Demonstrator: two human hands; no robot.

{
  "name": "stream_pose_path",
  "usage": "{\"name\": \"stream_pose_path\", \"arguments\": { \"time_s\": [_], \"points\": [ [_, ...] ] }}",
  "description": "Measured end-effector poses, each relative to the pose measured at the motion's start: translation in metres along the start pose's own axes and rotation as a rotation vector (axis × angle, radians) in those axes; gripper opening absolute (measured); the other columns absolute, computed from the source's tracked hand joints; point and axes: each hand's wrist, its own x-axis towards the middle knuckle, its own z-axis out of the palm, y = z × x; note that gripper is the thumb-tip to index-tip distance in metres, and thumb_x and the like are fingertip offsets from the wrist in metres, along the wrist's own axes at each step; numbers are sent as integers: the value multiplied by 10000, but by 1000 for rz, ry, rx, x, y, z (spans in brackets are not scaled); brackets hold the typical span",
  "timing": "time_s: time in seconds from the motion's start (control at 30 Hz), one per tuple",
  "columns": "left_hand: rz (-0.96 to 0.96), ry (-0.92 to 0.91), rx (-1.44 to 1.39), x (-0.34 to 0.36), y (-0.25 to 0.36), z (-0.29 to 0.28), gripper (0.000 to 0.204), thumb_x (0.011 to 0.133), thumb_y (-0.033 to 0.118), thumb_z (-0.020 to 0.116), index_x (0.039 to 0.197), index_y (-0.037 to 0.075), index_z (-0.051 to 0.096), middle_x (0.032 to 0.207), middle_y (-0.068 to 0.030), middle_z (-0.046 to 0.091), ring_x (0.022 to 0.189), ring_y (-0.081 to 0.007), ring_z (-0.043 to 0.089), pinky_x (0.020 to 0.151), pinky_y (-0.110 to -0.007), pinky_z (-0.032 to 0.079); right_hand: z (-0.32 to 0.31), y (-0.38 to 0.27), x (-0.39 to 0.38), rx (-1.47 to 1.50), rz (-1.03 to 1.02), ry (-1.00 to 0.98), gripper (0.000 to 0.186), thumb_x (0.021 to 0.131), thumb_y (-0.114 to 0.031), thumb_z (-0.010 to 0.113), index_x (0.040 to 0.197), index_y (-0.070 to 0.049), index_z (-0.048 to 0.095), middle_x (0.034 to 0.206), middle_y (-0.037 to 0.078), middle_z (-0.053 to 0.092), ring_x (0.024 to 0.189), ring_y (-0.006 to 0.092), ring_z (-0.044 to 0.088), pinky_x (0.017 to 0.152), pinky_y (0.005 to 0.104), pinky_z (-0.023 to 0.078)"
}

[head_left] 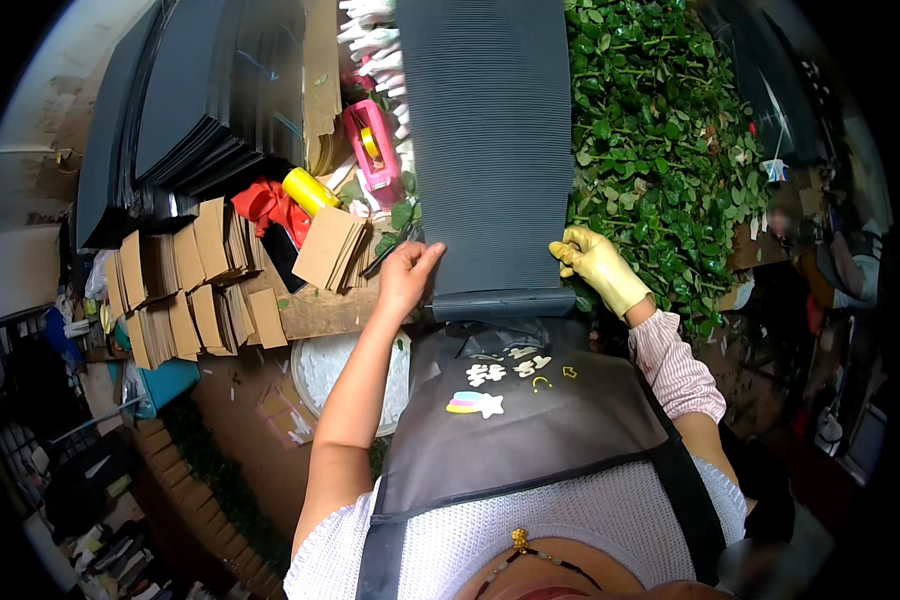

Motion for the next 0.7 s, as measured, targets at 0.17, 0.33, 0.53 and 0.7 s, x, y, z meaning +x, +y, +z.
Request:
{"name": "stream_pose_path", "arguments": {
  "time_s": [0.17, 0.33, 0.53, 0.7],
  "points": [
    [-103, -188, -12, 27, -50, 27, 441, 962, 292, 735, 687, 41, 497, 589, 17, 434, 590, -83, 379, 544, -315, 363, -16, -46, -5, -1170, -72, -48, 371, 948, -361, 600, 957, -17, 738, 936, 195, 734, 869, 384, 708, 816, 474, 554],
    [-201, -380, 225, 34, -57, 24, 523, 911, 414, 758, 631, 21, 555, 555, -84, 516, 571, -226, 522, 581, -394, 448, 17, -40, 36, -712, -690, -290, 295, 912, -290, 683, 1152, -121, 717, 1046, 153, 736, 932, 368, 702, 846, 459, 566],
    [438, -241, 686, 25, -8, 12, 416, 868, 416, 757, 720, 41, 652, 696, -107, 648, 683, -298, 671, 650, -421, 551, 54, -16, 74, -1031, -540, -585, 339, 882, -258, 741, 1220, -231, 723, 1078, 111, 744, 1004, 344, 710, 854, 471, 569],
    [1029, -377, 659, 48, -9, 40, 519, 922, 238, 635, 1392, 44, 533, 1465, -132, 530, 1302, -284, 543, 1087, -420, 436, 57, 0, 80, -972, -724, -554, 307, 843, -270, 769, 1140, -195, 754, 952, 121, 739, 912, 346, 704, 793, 461, 559]
  ]
}}
